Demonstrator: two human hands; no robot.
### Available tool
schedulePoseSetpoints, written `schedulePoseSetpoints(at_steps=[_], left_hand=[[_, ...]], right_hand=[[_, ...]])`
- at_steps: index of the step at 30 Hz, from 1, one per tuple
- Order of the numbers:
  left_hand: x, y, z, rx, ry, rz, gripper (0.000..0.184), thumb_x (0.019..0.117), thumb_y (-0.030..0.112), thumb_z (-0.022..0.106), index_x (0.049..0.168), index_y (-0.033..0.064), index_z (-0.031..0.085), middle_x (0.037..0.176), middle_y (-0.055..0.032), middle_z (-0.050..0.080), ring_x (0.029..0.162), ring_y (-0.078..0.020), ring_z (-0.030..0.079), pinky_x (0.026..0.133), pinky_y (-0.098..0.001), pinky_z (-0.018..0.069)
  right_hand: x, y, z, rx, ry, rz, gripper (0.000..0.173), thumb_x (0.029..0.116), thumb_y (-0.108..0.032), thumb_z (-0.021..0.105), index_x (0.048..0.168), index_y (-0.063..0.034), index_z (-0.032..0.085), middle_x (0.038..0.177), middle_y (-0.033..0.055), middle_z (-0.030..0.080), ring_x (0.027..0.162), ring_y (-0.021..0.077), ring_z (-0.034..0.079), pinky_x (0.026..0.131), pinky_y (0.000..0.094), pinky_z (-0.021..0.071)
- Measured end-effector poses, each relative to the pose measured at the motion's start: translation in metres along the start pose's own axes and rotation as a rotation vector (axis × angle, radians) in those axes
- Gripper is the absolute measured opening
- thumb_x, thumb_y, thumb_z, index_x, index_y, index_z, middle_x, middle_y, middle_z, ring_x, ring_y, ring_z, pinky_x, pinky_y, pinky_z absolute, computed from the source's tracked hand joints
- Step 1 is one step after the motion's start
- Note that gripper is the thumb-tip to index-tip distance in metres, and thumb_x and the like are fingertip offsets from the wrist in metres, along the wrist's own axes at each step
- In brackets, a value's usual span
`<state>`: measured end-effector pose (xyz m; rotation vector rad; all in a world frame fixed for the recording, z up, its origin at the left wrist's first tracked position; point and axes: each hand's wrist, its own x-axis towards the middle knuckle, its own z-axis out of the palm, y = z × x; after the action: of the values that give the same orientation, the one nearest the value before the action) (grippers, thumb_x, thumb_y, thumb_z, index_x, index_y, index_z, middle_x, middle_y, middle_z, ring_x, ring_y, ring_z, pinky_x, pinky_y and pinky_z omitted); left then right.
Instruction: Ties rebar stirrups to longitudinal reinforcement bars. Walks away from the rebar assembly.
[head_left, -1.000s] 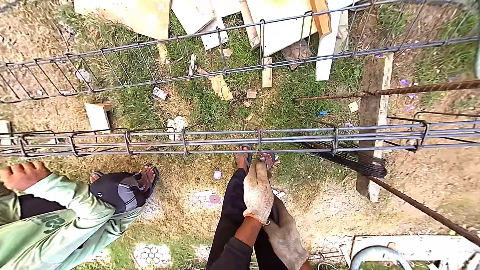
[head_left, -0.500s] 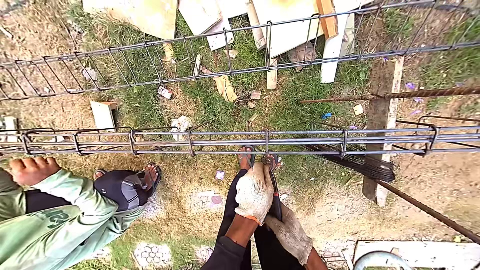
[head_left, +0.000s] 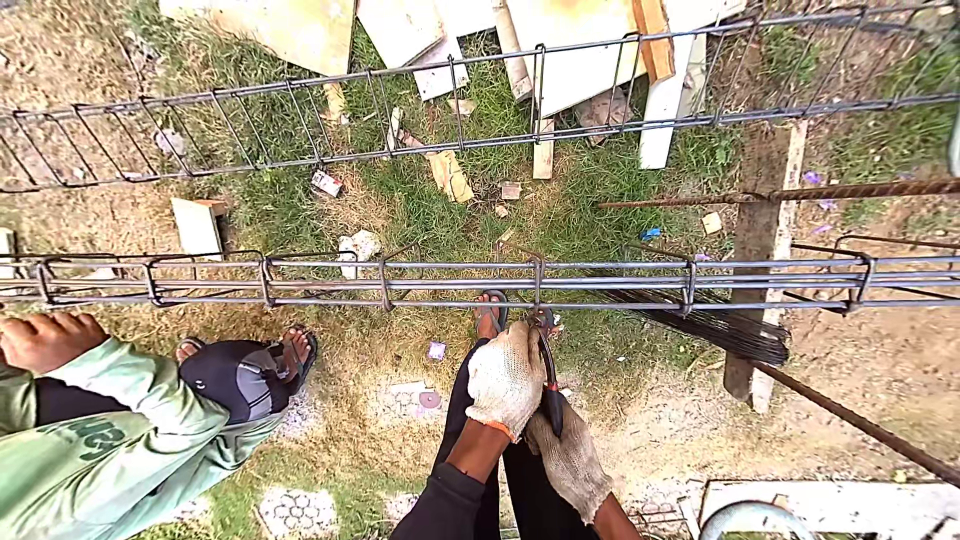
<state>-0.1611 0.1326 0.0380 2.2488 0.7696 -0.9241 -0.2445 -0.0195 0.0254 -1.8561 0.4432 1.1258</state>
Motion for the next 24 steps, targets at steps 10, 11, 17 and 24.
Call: schedulePoseSetpoints(at_steps=[10, 11, 17, 24], left_hand=[[0.006, -0.036, -0.008, -0.043, -0.198, -0.008, 0.033, 0.1059, 0.042, 0.047, 0.113, 0.0209, 0.071, 0.095, -0.0036, 0.073, 0.095, -0.0231, 0.071, 0.086, -0.0515, 0.0562], [0.005, -0.044, -0.005, -0.127, -0.209, -0.020, 0.033, 0.1060, 0.041, 0.048, 0.115, 0.0208, 0.073, 0.098, -0.0033, 0.074, 0.097, -0.0214, 0.071, 0.089, -0.0507, 0.0561], [-0.016, -0.056, -0.001, -0.972, -0.180, -0.054, 0.031, 0.1073, 0.021, 0.044, 0.098, 0.0036, 0.068, 0.066, -0.0028, 0.060, 0.054, -0.0149, 0.058, 0.052, -0.0318, 0.0529], [-0.023, -0.031, -0.030, -1.610, -0.192, -0.217, 0.037, 0.1118, 0.021, 0.037, 0.109, -0.0067, 0.061, 0.086, -0.0207, 0.071, 0.079, -0.0298, 0.073, 0.076, -0.0440, 0.0631]], right_hand=[[-0.023, 0.005, 0.026, 0.551, -0.270, 0.141, 0.025, 0.1008, -0.019, 0.055, 0.117, 0.0003, 0.055, 0.066, 0.0067, 0.056, 0.052, 0.0185, 0.056, 0.050, 0.0363, 0.0528], [-0.027, 0.008, 0.024, 0.390, -0.207, 0.123, 0.032, 0.0988, -0.020, 0.059, 0.124, -0.0007, 0.056, 0.068, 0.0070, 0.060, 0.054, 0.0191, 0.059, 0.052, 0.0376, 0.0548], [-0.037, -0.010, -0.008, -0.256, 0.157, -0.114, 0.061, 0.0941, -0.026, 0.067, 0.149, -0.0069, 0.051, 0.109, 0.0064, 0.071, 0.090, 0.0166, 0.070, 0.080, 0.0422, 0.0608], [0.011, -0.072, -0.065, -0.475, 0.634, -0.363, 0.061, 0.0915, -0.031, 0.069, 0.144, -0.0036, 0.054, 0.108, 0.0179, 0.067, 0.088, 0.0311, 0.067, 0.073, 0.0521, 0.0571]])
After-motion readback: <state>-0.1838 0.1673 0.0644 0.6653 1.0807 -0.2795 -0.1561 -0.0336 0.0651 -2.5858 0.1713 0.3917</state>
